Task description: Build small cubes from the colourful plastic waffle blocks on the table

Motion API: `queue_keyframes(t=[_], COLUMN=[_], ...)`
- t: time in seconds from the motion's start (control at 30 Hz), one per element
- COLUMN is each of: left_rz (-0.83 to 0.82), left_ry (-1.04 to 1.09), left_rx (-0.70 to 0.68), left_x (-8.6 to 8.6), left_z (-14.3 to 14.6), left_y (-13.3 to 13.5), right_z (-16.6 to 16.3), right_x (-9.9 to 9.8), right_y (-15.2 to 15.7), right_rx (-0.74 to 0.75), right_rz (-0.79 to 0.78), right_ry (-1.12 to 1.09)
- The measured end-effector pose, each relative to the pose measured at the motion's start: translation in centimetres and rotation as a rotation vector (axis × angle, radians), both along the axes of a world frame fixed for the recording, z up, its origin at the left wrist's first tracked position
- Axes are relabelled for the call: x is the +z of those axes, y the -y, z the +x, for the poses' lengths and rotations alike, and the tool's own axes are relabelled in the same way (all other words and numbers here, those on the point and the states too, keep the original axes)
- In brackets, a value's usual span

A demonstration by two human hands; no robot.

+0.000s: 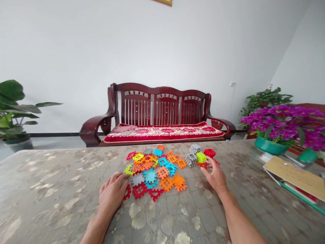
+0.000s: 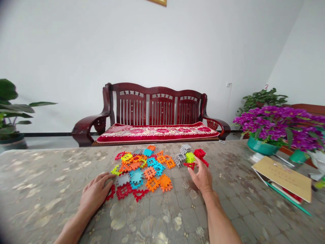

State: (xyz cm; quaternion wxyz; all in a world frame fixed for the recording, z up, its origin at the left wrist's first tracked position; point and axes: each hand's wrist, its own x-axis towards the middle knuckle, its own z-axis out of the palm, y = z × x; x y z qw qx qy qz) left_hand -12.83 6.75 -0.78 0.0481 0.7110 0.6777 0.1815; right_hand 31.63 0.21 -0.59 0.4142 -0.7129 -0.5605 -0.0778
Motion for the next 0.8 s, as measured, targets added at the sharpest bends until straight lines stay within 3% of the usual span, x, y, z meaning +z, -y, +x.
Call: queue_keyframes(t=[0.37,0.57,0.8], left_rz=[0.001,-0.007,0.007], left_ry=[0.004,0.001,0.046], left_rx=[-0.006,-0.005,-0.003], left_x=[0.12,0.38,0.84], left_z=[0.04,0.13,0.39], left_y=[0.06,0.18,0.6], right_z=[0.06,0.0,-0.18], right_x=[0.47,0.08,-0.14], right_y=[0.73,0.63,0.61], right_rx=[-0.194,-0.155,-0.076], right_rz=[-0.037,-0.045,-0.184], right_ry=[0.249,0.231,0.343])
